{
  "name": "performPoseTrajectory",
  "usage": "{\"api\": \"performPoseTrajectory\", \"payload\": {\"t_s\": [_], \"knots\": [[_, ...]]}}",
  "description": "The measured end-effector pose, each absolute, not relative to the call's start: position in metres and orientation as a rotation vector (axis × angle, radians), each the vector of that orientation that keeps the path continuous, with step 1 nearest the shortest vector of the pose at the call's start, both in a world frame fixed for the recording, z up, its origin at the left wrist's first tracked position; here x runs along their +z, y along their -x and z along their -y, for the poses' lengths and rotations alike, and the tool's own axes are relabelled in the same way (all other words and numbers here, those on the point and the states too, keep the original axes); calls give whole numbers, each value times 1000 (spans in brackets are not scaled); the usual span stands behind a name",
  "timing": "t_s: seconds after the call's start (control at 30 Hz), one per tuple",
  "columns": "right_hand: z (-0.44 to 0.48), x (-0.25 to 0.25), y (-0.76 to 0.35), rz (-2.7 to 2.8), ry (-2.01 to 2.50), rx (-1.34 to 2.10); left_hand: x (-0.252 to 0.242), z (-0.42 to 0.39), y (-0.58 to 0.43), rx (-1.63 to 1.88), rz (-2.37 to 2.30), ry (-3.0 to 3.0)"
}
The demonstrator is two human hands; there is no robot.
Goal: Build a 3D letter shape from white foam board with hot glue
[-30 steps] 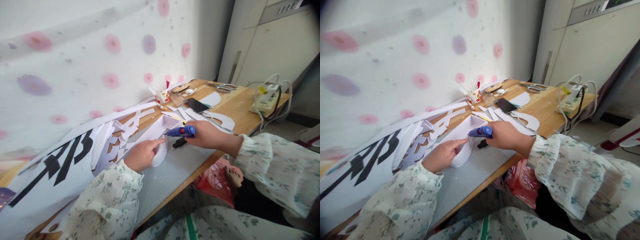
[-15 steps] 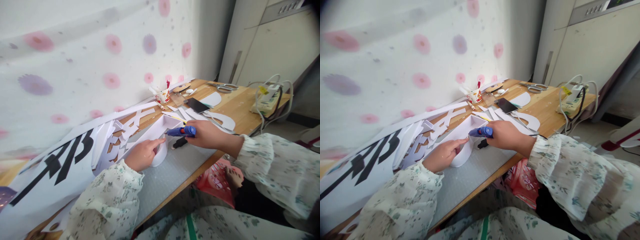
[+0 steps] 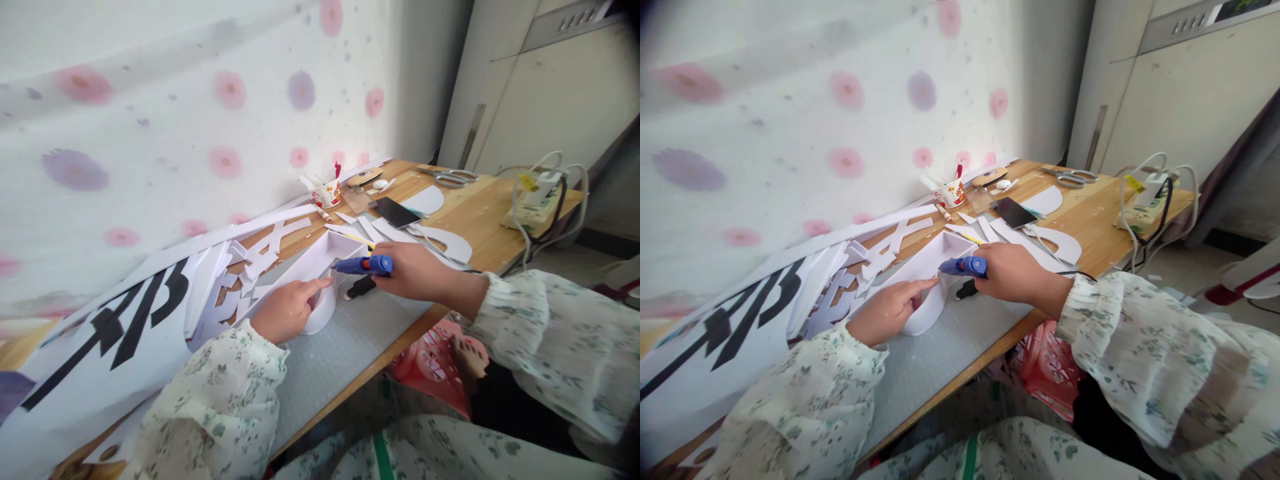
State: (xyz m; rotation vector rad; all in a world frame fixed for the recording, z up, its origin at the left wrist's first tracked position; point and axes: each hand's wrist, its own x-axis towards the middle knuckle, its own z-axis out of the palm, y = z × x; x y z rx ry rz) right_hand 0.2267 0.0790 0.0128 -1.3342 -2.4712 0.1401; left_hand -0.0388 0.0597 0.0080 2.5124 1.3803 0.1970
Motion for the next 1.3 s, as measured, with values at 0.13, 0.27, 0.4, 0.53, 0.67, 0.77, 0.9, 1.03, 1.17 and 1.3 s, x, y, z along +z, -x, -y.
{"api": "performPoseTrajectory", "payload": {"t_s": [0.13,0.27,0.4,0.53,0.67,0.77,0.9,1.03,1.17,1.3], "knots": [[-79,14,-228,2474,1339,69,9,-59,38,189,-1394,-2519],[-76,17,-231,2458,1345,1,10,-58,37,179,-1404,-2525],[-74,17,-230,2449,1315,34,9,-56,36,183,-1428,-2531],[-74,15,-229,2505,1287,70,9,-56,36,184,-1423,-2535],[-76,14,-231,2506,1333,43,9,-56,37,210,-1388,-2556],[-78,13,-235,2468,1367,25,9,-57,37,216,-1374,-2571],[-81,13,-243,2336,1406,87,8,-56,37,210,-1389,-2564],[-86,12,-253,2227,1408,164,7,-56,38,207,-1400,-2559],[-91,5,-262,2066,1343,366,8,-55,37,185,-1416,-2555],[-95,5,-267,1887,1292,541,9,-56,36,160,-1430,-2572]]}}
